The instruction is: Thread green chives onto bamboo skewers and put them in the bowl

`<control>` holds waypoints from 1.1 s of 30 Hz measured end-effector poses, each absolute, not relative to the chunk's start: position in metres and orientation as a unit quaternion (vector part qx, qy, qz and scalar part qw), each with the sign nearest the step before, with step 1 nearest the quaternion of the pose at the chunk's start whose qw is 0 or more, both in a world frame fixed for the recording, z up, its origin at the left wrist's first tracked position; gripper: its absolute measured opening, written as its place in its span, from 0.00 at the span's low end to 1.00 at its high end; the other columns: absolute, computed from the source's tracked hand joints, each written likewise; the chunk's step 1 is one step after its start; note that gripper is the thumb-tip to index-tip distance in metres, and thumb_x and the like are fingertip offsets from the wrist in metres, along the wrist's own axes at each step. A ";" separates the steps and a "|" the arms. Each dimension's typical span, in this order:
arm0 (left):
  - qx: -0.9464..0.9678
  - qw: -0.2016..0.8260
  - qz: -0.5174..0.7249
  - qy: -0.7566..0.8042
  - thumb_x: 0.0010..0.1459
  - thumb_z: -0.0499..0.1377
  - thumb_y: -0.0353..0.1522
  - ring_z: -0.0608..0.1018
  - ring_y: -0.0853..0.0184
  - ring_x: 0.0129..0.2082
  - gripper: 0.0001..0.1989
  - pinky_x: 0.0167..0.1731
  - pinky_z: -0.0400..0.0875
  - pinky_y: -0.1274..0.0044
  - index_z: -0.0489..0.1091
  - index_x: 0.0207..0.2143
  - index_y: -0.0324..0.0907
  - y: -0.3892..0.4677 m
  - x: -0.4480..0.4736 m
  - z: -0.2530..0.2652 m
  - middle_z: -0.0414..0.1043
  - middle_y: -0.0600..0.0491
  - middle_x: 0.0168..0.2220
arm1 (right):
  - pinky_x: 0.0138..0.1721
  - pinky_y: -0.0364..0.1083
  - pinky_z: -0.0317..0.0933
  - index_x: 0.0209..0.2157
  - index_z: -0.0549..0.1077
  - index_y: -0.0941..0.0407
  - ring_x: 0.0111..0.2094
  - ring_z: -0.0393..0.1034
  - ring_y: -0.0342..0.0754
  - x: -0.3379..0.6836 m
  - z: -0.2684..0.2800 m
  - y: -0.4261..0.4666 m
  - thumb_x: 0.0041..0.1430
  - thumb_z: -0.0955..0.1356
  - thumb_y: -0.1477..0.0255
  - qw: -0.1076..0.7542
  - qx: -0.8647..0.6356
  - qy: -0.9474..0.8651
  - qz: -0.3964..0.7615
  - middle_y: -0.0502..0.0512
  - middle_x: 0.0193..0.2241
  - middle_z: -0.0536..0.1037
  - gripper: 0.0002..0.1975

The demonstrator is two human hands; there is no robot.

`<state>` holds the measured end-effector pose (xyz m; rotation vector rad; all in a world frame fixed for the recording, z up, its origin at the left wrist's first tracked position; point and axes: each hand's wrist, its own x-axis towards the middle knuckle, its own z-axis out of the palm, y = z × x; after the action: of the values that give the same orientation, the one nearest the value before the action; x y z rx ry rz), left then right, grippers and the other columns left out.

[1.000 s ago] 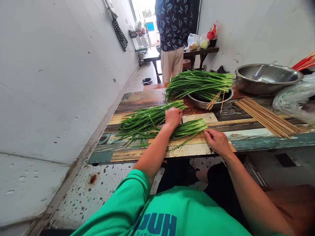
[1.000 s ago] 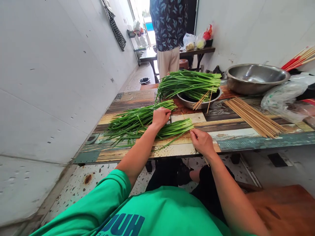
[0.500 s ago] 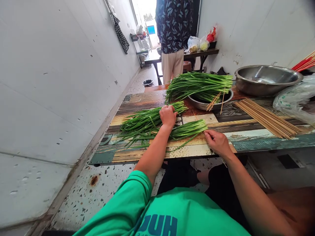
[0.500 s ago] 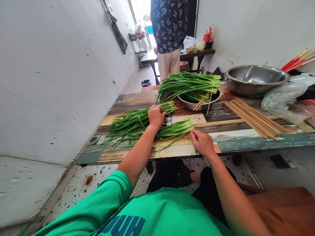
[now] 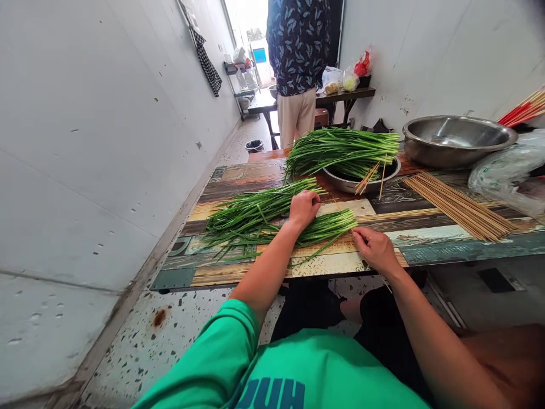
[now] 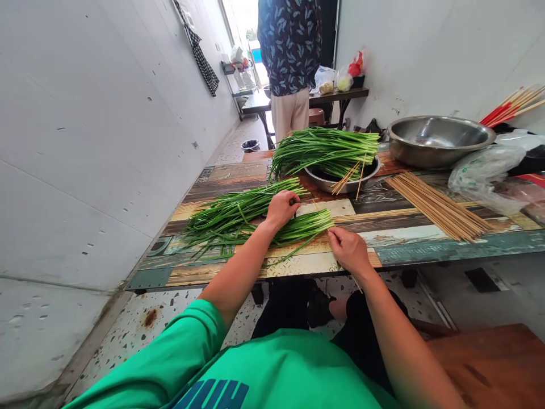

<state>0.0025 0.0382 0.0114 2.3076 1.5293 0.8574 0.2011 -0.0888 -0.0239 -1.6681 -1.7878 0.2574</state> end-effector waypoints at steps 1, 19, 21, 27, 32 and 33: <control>0.790 0.153 0.299 0.513 0.53 0.61 0.28 0.74 0.66 0.35 0.07 0.40 0.67 0.75 0.76 0.35 0.41 0.038 0.005 0.010 0.75 0.51 0.34 | 0.29 0.43 0.56 0.35 0.78 0.54 0.27 0.71 0.47 0.201 -0.024 -0.089 0.59 0.60 0.63 0.334 -0.639 -0.686 0.099 0.54 0.26 0.80 0.17; 0.685 0.360 0.351 0.527 0.54 0.58 0.30 0.74 0.72 0.25 0.12 0.33 0.68 0.81 0.79 0.38 0.37 0.034 0.017 0.001 0.78 0.53 0.27 | 0.28 0.43 0.56 0.36 0.79 0.54 0.26 0.71 0.47 0.201 -0.023 -0.089 0.59 0.60 0.63 0.334 -0.641 -0.685 0.096 0.54 0.25 0.79 0.17; 0.678 0.366 0.361 0.525 0.54 0.58 0.31 0.73 0.73 0.24 0.12 0.31 0.67 0.81 0.78 0.39 0.36 0.034 0.017 0.002 0.78 0.53 0.26 | 0.28 0.43 0.56 0.36 0.79 0.54 0.26 0.71 0.47 0.201 -0.023 -0.089 0.58 0.60 0.63 0.333 -0.641 -0.684 0.098 0.54 0.25 0.80 0.17; 0.682 0.372 0.371 0.509 0.54 0.58 0.32 0.71 0.74 0.23 0.14 0.28 0.65 0.82 0.78 0.40 0.36 0.035 0.017 0.000 0.77 0.54 0.25 | 0.28 0.43 0.56 0.35 0.79 0.54 0.26 0.71 0.47 0.200 -0.020 -0.090 0.58 0.60 0.63 0.330 -0.647 -0.680 0.099 0.54 0.25 0.79 0.18; 0.689 0.379 0.374 0.492 0.54 0.58 0.32 0.69 0.74 0.23 0.15 0.27 0.63 0.82 0.78 0.42 0.37 0.036 0.017 -0.003 0.76 0.54 0.24 | 0.28 0.43 0.57 0.35 0.79 0.54 0.26 0.71 0.47 0.200 -0.021 -0.089 0.58 0.60 0.62 0.337 -0.642 -0.681 0.102 0.54 0.25 0.79 0.18; 0.690 0.380 0.375 0.490 0.54 0.58 0.32 0.69 0.74 0.22 0.15 0.27 0.62 0.82 0.78 0.43 0.37 0.037 0.017 -0.003 0.76 0.55 0.24 | 0.28 0.43 0.57 0.35 0.79 0.54 0.26 0.71 0.47 0.200 -0.022 -0.089 0.58 0.60 0.62 0.339 -0.641 -0.681 0.102 0.54 0.25 0.79 0.18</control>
<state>0.0171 0.0368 -0.0034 1.7606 1.2502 0.9564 0.1999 -0.0890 -0.0216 -1.6697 -1.7735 0.2656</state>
